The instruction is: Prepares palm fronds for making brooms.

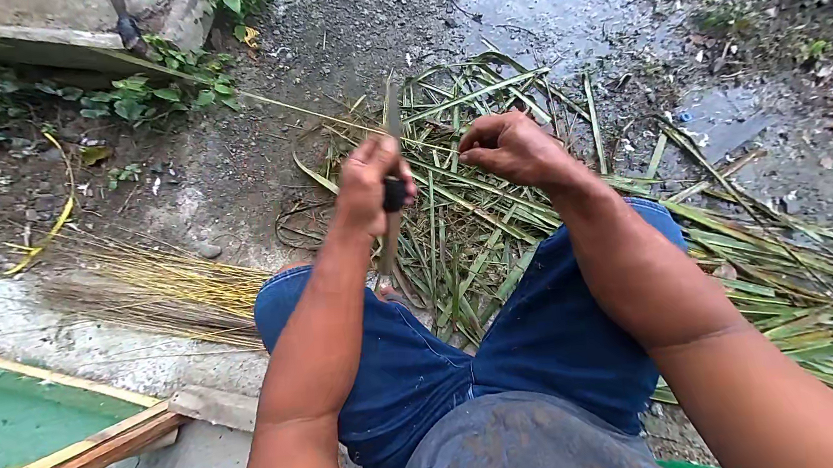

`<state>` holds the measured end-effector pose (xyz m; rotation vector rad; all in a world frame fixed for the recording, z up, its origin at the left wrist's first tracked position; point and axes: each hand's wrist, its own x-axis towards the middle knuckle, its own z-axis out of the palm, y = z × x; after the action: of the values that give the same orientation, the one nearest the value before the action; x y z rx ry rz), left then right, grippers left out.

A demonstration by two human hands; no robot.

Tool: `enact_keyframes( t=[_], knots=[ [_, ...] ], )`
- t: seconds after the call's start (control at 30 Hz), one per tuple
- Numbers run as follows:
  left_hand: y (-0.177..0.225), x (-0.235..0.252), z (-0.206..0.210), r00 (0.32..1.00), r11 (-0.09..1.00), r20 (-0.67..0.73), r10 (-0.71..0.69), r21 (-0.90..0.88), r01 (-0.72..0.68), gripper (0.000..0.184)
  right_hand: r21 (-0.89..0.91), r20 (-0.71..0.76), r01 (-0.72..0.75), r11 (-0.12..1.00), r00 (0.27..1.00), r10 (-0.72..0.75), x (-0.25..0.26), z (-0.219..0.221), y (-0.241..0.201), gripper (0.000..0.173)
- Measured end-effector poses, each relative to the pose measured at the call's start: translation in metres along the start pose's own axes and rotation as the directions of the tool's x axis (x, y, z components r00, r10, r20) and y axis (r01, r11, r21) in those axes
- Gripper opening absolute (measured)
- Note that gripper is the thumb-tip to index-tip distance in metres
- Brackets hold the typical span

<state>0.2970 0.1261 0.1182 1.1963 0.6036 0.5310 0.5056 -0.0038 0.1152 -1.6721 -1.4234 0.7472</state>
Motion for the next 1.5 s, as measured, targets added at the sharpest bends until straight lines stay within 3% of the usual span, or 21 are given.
enact_keyframes(
  t=[0.07, 0.17, 0.37, 0.53, 0.6, 0.7, 0.8, 0.87, 1.0, 1.07, 1.23, 1.3, 1.37, 1.5],
  knots=[
    [-0.008, 0.000, 0.010, 0.992, 0.996, 0.086, -0.088, 0.035, 0.085, 0.034, 0.011, 0.028, 0.017, 1.000, 0.999, -0.017, 0.001, 0.003, -0.003, 0.011],
    [0.007, 0.004, -0.013, 0.999, 1.000, 0.052, 0.007, -0.015, -0.006, 0.033, 0.014, 0.054, 0.037, 0.999, 0.998, -0.038, -0.003, -0.006, -0.003, 0.011],
    [0.041, 0.004, -0.081, 0.939, 0.938, -0.243, 0.243, -0.188, -0.291, 0.038, -0.040, 0.051, -0.002, 0.999, 0.999, 0.004, -0.008, -0.029, 0.009, 0.011],
    [0.045, 0.008, -0.091, 0.802, 0.872, -0.554, 0.225, -0.253, -0.419, 0.030, -0.045, 0.006, -0.103, 0.994, 0.995, 0.104, -0.006, -0.037, 0.012, 0.018],
    [0.036, 0.006, -0.070, 0.827, 0.931, -0.514, 0.227, -0.135, -0.340, 0.033, 0.003, -0.025, -0.106, 0.994, 0.994, 0.106, -0.003, -0.031, 0.011, 0.019],
    [0.013, -0.004, -0.023, 0.979, 0.989, -0.147, 0.139, 0.067, -0.131, 0.036, 0.116, -0.003, -0.070, 0.991, 0.997, 0.071, 0.003, -0.010, 0.002, 0.017],
    [-0.008, -0.002, 0.007, 0.996, 0.999, 0.083, -0.027, 0.038, 0.024, 0.036, 0.188, 0.094, -0.049, 0.981, 0.995, 0.032, 0.005, 0.009, -0.005, 0.015],
    [-0.005, 0.004, -0.002, 0.997, 1.000, 0.072, 0.007, -0.029, -0.005, 0.031, 0.158, 0.155, -0.065, 0.985, 0.987, 0.040, 0.004, 0.009, -0.005, 0.014],
    [0.015, 0.016, -0.042, 0.972, 0.968, -0.181, 0.149, -0.172, -0.181, 0.032, 0.097, 0.163, -0.108, 0.989, 0.982, 0.091, 0.001, -0.006, 0.003, 0.017],
    [0.015, 0.014, -0.039, 0.966, 0.967, -0.217, 0.140, -0.180, -0.181, 0.031, 0.100, 0.149, -0.094, 0.991, 0.986, 0.078, 0.001, -0.006, 0.003, 0.017],
    [-0.017, -0.002, 0.017, 0.993, 0.997, 0.080, -0.083, -0.003, 0.083, 0.035, 0.170, 0.102, -0.060, 0.984, 0.994, 0.043, 0.001, 0.011, -0.006, 0.018],
    [-0.017, -0.001, 0.015, 0.985, 0.994, 0.133, -0.108, -0.001, 0.109, 0.034, 0.179, 0.117, -0.037, 0.983, 0.993, 0.016, 0.000, 0.007, -0.006, 0.019],
    [-0.005, 0.005, -0.010, 0.998, 0.998, 0.069, -0.016, -0.067, 0.021, 0.033, 0.163, 0.127, -0.020, 0.986, 0.992, -0.001, -0.004, 0.000, -0.003, 0.019],
    [0.023, 0.012, -0.051, 0.961, 0.946, -0.243, 0.132, -0.260, -0.195, 0.036, 0.075, 0.136, -0.061, 0.995, 0.989, 0.050, -0.009, -0.014, 0.000, 0.016]
  ],
)
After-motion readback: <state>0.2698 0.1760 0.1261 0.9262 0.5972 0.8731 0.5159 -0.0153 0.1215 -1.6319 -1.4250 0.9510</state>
